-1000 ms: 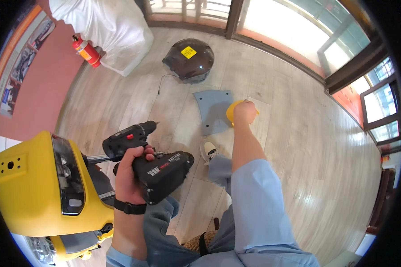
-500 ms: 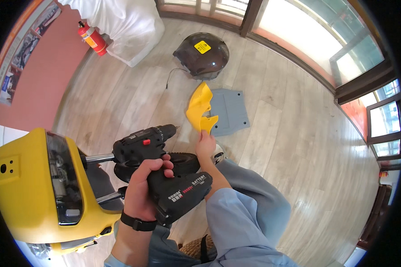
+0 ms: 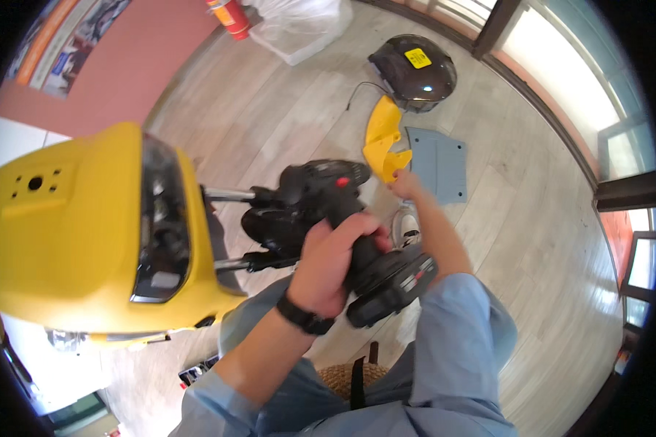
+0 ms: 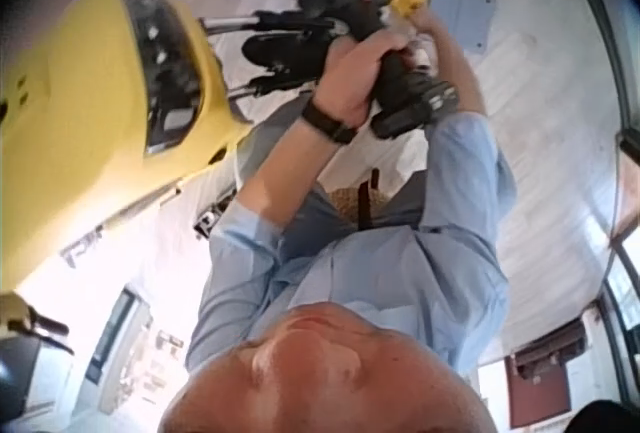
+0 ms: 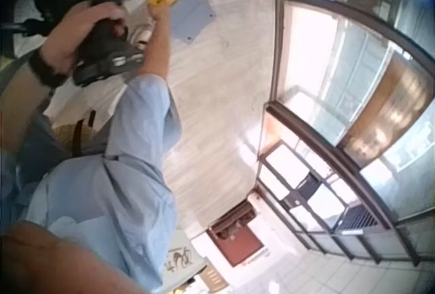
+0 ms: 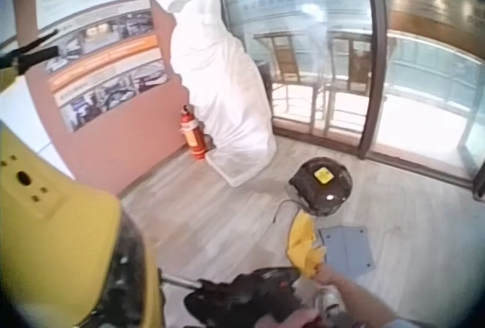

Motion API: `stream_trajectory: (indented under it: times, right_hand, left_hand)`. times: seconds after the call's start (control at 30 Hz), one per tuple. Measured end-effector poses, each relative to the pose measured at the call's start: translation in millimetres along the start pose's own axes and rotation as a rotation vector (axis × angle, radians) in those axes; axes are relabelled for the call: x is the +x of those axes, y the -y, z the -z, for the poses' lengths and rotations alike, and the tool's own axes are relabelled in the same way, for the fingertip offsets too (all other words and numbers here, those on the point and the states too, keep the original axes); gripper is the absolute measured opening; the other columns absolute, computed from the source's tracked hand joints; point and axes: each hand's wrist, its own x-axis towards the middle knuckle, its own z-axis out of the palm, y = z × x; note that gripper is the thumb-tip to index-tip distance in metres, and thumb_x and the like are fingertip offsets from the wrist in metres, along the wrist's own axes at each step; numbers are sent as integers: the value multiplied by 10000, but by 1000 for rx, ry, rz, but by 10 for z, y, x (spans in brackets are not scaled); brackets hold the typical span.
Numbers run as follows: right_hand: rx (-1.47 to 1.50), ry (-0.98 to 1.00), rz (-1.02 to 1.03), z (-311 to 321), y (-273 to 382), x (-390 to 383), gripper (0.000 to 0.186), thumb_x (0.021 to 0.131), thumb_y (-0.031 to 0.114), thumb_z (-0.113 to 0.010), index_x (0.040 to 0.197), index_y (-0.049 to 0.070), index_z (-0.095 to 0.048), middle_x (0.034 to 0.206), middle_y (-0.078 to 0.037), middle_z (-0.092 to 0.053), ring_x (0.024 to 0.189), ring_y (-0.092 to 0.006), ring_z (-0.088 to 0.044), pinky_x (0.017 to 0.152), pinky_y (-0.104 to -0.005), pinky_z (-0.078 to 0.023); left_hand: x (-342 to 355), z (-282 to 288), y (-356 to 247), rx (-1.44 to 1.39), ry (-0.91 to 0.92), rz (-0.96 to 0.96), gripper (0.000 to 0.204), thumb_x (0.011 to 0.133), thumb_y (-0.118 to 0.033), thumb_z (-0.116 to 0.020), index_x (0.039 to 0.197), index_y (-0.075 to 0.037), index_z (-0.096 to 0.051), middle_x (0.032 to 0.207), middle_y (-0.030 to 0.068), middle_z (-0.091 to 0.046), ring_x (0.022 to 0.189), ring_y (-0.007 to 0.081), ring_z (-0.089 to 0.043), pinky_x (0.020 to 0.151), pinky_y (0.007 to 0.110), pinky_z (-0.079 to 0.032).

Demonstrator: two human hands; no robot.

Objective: Using a power drill to remove and reinstall the front fender component of a yellow electric scooter.

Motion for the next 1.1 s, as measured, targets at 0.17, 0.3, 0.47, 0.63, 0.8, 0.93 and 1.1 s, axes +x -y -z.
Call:
stream_trajectory:
  times: [0.17,0.3,0.47,0.63,0.8,0.93,1.1]
  right_hand:
    - [659,54,-8,1393,1453,-1500,401,828,208,-609,1196,51,-590,1033,-80,-659,902,-129,-625,815,-275,-496]
    - [795,315,120,1814,1622,-2632,548,805,145,-592,1313,-21,-469,1100,-97,-640,946,-172,-629,895,-327,-485]
    - [1346,344,284,1319,1550,-3375,641,753,95,-589,1359,-14,-410,1243,-159,-567,1184,-245,-536,1058,-376,-383]
    - [1717,298,348,930,1855,-3276,589,812,139,-610,1354,26,-409,1228,-193,-570,1154,-268,-547,1035,-402,-404]
    - [1847,90,297,933,2076,-3125,435,893,212,-643,1255,36,-479,1107,-175,-606,1042,-238,-599,902,-371,-500]
    - [1720,-103,309,1110,2148,-3001,401,843,128,-689,1191,24,-521,850,-50,-570,705,-127,-560,659,-295,-498]
    - [1796,-131,297,1321,2146,-2946,287,794,111,-682,1048,45,-564,675,22,-479,549,-87,-448,559,-291,-439]
  left_hand:
    - [-28,-108,-28,74,33,-150,159,824,-133,-594,870,18,-582,757,77,-624,681,156,-618,648,293,-519]
    - [-52,-91,101,278,157,-444,219,780,-150,-622,917,20,-595,767,125,-647,643,216,-648,611,329,-526]
    - [-280,-165,112,1303,-189,-762,387,696,-283,-683,886,35,-570,681,211,-627,681,378,-652,615,444,-525]
    - [-299,-80,314,1592,-166,-851,364,712,-266,-669,892,24,-541,664,183,-634,625,371,-648,572,450,-527]
    - [-443,-11,150,1687,-126,-987,459,725,-268,-682,1041,43,-562,857,193,-655,734,348,-658,631,423,-534]
    - [-1001,99,-83,1630,24,-1206,488,781,-277,-696,1159,12,-586,1024,179,-646,855,288,-644,773,344,-514]
    - [-1557,897,-40,869,-246,-708,199,918,-90,-532,1061,10,-627,921,77,-667,853,135,-609,782,266,-478]
